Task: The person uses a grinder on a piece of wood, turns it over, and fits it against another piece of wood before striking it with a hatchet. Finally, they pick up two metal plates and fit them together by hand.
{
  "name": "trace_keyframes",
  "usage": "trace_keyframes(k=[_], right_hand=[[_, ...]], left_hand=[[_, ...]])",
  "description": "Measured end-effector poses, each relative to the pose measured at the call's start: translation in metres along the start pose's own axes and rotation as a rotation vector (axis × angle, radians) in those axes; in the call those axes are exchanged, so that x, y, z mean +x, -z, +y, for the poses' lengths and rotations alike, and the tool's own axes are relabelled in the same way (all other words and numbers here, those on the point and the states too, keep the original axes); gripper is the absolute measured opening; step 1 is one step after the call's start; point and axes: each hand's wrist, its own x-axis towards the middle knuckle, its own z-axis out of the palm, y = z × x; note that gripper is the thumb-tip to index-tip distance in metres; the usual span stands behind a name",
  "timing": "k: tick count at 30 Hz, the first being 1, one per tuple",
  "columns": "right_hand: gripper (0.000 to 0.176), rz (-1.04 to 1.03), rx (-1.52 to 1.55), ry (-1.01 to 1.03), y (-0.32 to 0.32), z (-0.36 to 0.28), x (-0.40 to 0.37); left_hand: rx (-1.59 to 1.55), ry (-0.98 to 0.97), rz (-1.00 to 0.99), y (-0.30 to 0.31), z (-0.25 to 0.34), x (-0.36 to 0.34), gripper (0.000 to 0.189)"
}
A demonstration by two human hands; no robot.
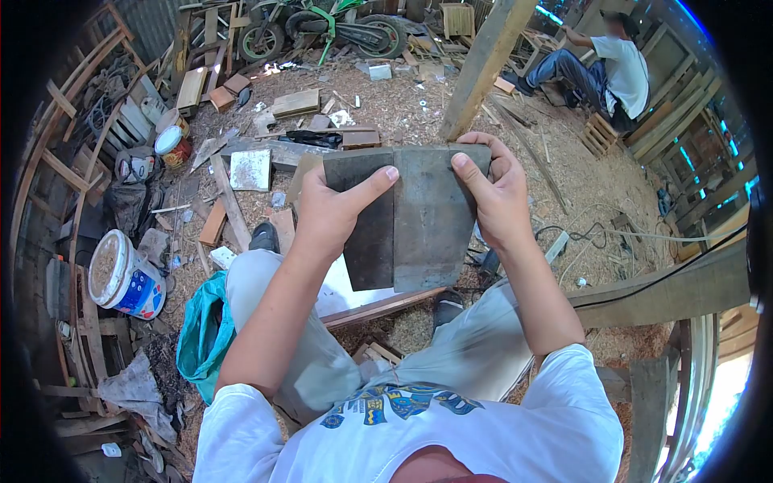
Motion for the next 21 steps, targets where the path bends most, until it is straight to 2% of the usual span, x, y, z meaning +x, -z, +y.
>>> trace_keyframes(k=[12, 21], right_hand=[[0.032, 0.004, 0.022, -0.014, -0.0023, 0.0015, -0.0027], [0.033, 0.020, 0.041, -0.008, -0.0015, -0.0021, -0.0025]], left_hand=[[-0.005, -0.044, 0.045, -0.0012, 0.0001, -0.0004, 0.033], [0.037, 0.036, 0.011, 0.0001, -0.0023, 0.0002, 0.039]])
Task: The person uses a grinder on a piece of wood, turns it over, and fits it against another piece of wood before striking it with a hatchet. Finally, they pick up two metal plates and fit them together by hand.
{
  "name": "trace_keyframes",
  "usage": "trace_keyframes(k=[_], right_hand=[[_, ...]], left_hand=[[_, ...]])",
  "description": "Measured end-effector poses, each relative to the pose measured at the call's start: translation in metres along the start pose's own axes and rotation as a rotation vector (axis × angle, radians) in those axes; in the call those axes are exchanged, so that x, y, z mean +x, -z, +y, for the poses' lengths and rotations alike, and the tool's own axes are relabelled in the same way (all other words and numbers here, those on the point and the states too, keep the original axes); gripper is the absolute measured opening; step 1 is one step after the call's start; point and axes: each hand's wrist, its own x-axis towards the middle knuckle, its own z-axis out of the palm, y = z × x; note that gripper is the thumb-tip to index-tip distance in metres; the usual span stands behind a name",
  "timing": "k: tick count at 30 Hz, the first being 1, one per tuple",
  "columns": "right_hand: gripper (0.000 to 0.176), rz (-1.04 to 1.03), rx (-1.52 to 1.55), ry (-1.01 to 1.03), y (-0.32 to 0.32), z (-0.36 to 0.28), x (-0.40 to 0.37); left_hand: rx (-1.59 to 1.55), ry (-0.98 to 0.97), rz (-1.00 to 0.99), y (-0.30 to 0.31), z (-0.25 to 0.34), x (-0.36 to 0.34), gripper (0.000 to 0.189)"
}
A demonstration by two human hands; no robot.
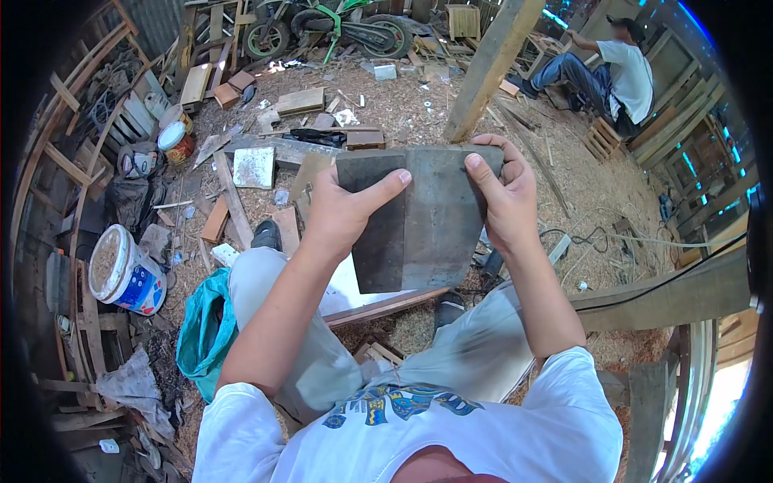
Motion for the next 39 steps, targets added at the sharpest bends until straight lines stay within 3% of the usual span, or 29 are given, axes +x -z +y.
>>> trace_keyframes(k=[11, 39], right_hand=[[0.034, -0.033, -0.072, -0.022, 0.002, 0.002, 0.001], [0.031, -0.003, -0.008, -0.002, 0.001, 0.006, -0.001]], left_hand=[[-0.038, -0.082, 0.031, -0.001, 0.004, -0.002, 0.034], [-0.042, -0.022, -0.008, -0.001, 0.002, -0.003, 0.042]])
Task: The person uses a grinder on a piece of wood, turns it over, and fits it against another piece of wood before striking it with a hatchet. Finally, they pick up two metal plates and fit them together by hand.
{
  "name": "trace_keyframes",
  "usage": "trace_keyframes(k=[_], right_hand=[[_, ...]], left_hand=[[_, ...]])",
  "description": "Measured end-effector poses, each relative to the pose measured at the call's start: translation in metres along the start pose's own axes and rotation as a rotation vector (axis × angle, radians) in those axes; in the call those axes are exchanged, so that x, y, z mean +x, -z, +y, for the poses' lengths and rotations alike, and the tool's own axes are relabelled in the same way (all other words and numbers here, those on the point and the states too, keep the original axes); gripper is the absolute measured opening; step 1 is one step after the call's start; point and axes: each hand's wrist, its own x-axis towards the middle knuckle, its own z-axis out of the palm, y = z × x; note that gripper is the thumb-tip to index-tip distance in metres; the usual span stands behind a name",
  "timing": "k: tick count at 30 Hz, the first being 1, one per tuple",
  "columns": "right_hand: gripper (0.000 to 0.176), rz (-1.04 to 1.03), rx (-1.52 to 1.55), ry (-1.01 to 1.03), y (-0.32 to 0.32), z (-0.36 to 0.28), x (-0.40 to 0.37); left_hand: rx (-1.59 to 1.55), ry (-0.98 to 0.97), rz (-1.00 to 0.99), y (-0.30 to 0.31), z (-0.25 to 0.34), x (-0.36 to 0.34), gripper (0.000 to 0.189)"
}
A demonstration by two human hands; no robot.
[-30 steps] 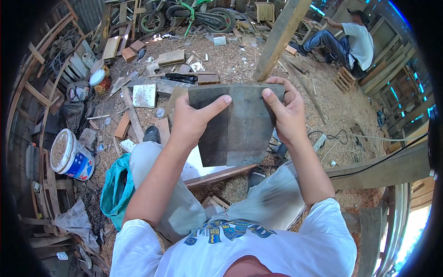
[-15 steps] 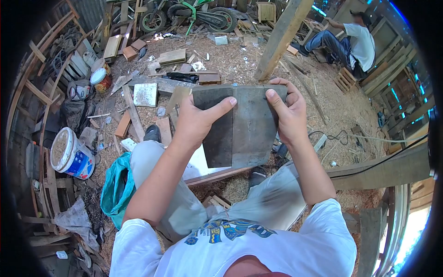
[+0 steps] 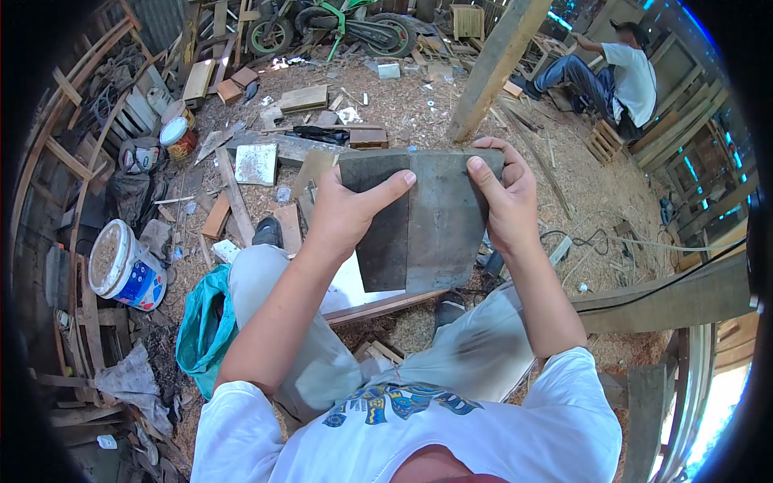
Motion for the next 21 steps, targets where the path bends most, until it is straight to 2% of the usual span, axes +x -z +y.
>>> trace_keyframes(k=[8, 18, 21], right_hand=[[0.031, -0.005, 0.009, -0.008, -0.0002, -0.0032, -0.0017], [0.031, -0.011, -0.011, -0.008, 0.0012, -0.0017, -0.0016], [0.031, -0.014, -0.010, -0.009, 0.0018, -0.0008, -0.0017]], left_hand=[[0.046, 0.008, -0.010, -0.0002, 0.0006, -0.0012, 0.047], [0.002, 0.025, -0.009, 0.0004, 0.0008, -0.0009, 0.044], [0.067, -0.017, -0.053, 0.0029, -0.0033, -0.0005, 0.046]])
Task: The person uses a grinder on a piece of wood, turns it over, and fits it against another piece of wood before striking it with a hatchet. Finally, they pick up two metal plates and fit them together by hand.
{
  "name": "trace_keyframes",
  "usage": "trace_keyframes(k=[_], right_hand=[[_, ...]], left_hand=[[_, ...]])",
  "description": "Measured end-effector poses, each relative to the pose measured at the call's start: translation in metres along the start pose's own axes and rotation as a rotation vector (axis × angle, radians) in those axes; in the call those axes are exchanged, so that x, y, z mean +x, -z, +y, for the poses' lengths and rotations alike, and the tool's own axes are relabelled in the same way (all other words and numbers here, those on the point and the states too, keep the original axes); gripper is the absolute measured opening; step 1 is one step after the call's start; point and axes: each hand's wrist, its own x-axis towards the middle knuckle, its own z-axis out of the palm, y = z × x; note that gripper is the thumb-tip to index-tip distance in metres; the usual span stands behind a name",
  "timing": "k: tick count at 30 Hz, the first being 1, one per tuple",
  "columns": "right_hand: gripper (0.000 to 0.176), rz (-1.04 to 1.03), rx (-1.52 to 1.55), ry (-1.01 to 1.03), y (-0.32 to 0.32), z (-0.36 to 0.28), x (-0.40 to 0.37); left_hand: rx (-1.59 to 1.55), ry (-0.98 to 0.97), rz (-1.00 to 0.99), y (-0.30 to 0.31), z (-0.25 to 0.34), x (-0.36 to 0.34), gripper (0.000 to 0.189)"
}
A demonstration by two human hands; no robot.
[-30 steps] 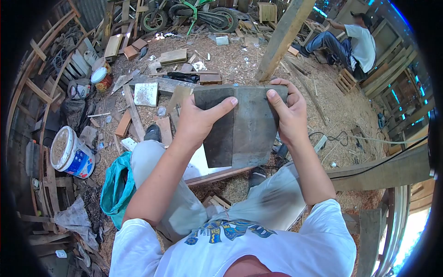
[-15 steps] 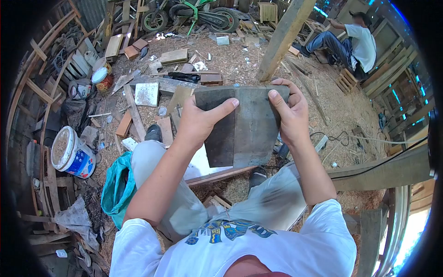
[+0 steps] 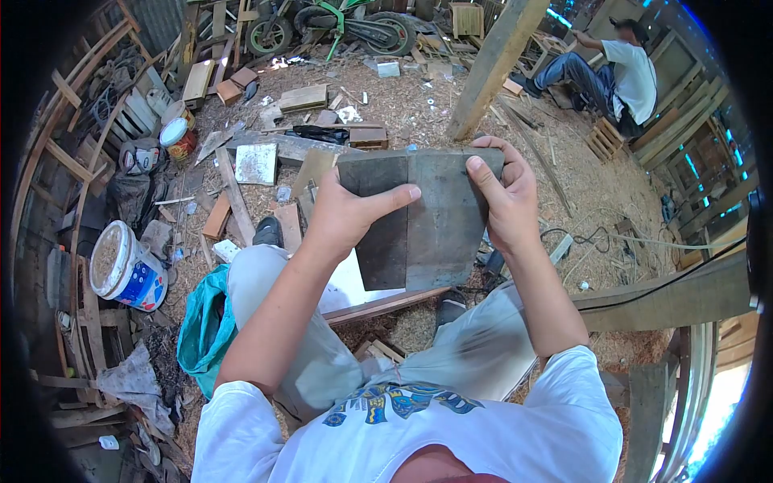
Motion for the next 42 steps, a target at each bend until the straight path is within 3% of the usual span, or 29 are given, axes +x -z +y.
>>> trace_keyframes(k=[9, 27, 29, 42], right_hand=[[0.032, -0.017, -0.002, -0.012, 0.000, 0.003, -0.004], [0.031, -0.045, -0.022, 0.087, -0.005, -0.007, -0.003], [0.031, -0.047, -0.020, 0.093, -0.004, -0.008, -0.002], [0.033, -0.071, 0.019, 0.150, 0.008, -0.002, 0.013]], left_hand=[[0.048, -0.039, -0.012, 0.003, -0.003, -0.001, 0.050], [0.140, -0.094, -0.004, 0.001, 0.012, -0.008, 0.039], [0.135, -0.159, 0.026, 0.001, 0.010, -0.006, 0.029], [0.191, -0.230, 0.067, 0.009, 0.014, -0.003, 0.032]])
